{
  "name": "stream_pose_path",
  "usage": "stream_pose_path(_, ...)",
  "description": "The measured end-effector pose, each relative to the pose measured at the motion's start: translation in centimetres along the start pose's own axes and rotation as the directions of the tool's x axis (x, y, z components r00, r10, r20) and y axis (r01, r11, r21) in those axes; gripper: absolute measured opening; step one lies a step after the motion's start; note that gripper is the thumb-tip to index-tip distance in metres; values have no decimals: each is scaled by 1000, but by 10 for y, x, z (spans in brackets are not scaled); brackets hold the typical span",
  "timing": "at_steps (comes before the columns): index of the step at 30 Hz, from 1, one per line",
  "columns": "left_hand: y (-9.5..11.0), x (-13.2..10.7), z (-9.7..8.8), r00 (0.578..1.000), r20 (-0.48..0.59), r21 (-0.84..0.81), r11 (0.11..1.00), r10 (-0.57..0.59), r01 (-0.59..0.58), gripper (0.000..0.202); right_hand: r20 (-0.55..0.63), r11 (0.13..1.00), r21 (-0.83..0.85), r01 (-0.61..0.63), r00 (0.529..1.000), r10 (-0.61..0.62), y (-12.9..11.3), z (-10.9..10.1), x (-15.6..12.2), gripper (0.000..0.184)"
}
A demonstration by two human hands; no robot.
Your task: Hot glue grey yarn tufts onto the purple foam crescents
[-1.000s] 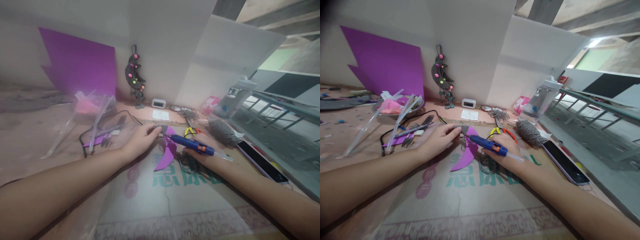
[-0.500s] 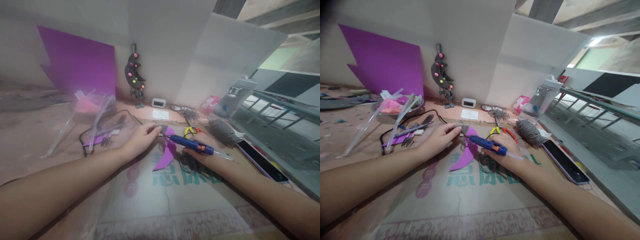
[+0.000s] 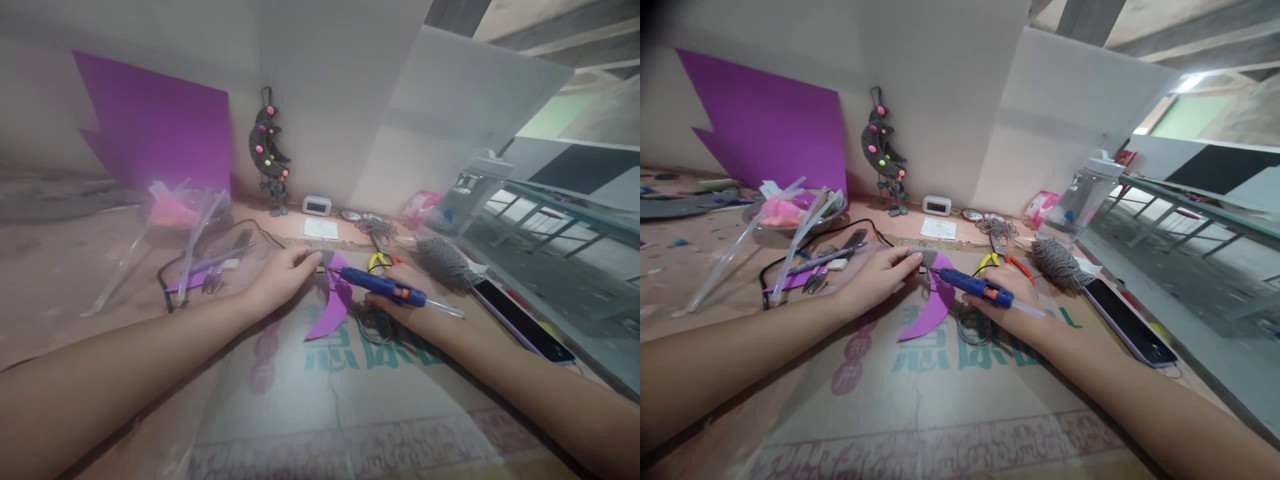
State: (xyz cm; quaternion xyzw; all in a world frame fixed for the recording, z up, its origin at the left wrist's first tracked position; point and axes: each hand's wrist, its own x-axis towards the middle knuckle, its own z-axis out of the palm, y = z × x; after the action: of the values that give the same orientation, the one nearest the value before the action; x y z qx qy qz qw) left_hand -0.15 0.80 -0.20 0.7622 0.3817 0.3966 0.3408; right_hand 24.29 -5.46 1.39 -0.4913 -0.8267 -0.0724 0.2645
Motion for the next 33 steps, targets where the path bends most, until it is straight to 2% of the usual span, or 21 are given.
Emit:
stream_pose_path(12, -4, 1, 0, 999, 33, -18, 999, -41, 42, 35, -3, 999, -34, -39, 999, 39, 1, 0, 2, 26)
stream_pose_path(17, -9, 2, 1, 998, 45, -52, 997, -51, 53, 35, 1, 999, -39, -20, 1000, 20, 5, 1, 1, 23)
stream_pose_path(33, -9, 2, 1, 995, 81, -77, 995, -50, 56, 34, -85, 997, -58, -58, 995, 53, 6, 3, 2, 23)
